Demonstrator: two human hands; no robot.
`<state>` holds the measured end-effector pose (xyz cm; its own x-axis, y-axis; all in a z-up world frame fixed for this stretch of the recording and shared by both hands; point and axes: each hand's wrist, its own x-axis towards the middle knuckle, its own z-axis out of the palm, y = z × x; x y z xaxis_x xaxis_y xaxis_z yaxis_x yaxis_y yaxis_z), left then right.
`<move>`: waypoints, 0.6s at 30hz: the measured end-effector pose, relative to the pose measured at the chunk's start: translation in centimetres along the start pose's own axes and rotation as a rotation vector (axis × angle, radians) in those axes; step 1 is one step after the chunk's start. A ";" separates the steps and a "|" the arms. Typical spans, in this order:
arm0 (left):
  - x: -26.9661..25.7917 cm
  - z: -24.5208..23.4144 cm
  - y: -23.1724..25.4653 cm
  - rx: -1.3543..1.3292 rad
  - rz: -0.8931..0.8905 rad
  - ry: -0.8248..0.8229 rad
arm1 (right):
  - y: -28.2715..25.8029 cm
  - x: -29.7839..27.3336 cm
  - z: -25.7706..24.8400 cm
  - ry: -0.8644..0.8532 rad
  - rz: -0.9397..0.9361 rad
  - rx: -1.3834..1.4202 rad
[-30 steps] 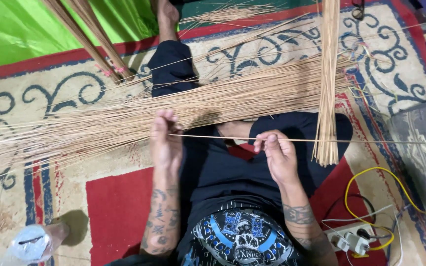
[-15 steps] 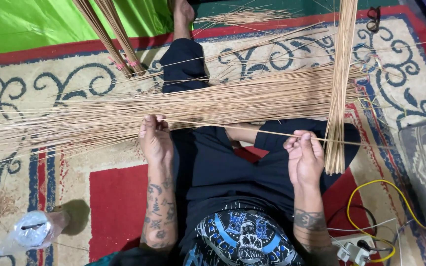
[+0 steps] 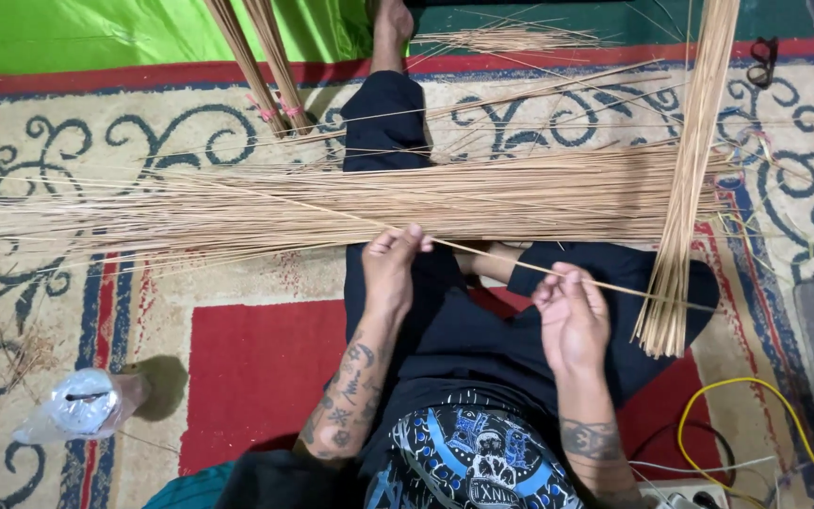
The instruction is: Weaving thin wooden sticks together to create a large mat or screen while sitting on the floor.
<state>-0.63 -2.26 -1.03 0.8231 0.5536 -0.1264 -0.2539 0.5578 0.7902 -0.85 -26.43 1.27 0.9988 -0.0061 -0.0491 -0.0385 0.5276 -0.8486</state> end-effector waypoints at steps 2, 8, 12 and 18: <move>2.3 -2.7 0.8 -0.057 0.076 0.065 | -0.5 0.5 -1.4 0.027 0.001 0.014; 0.0 -0.2 2.3 -0.038 0.110 0.017 | 1.4 0.1 0.5 0.035 0.077 0.040; -3.2 3.6 0.0 0.014 -0.001 -0.163 | 2.7 -0.6 2.0 0.030 0.176 0.024; -0.8 1.2 0.6 0.102 0.141 -0.038 | 2.2 -0.7 -0.1 0.428 -0.459 -0.589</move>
<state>-0.80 -3.08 0.31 0.8021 0.5971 0.0108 -0.3164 0.4096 0.8556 -1.60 -25.38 -0.63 0.8265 -0.4930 0.2716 0.2380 -0.1311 -0.9624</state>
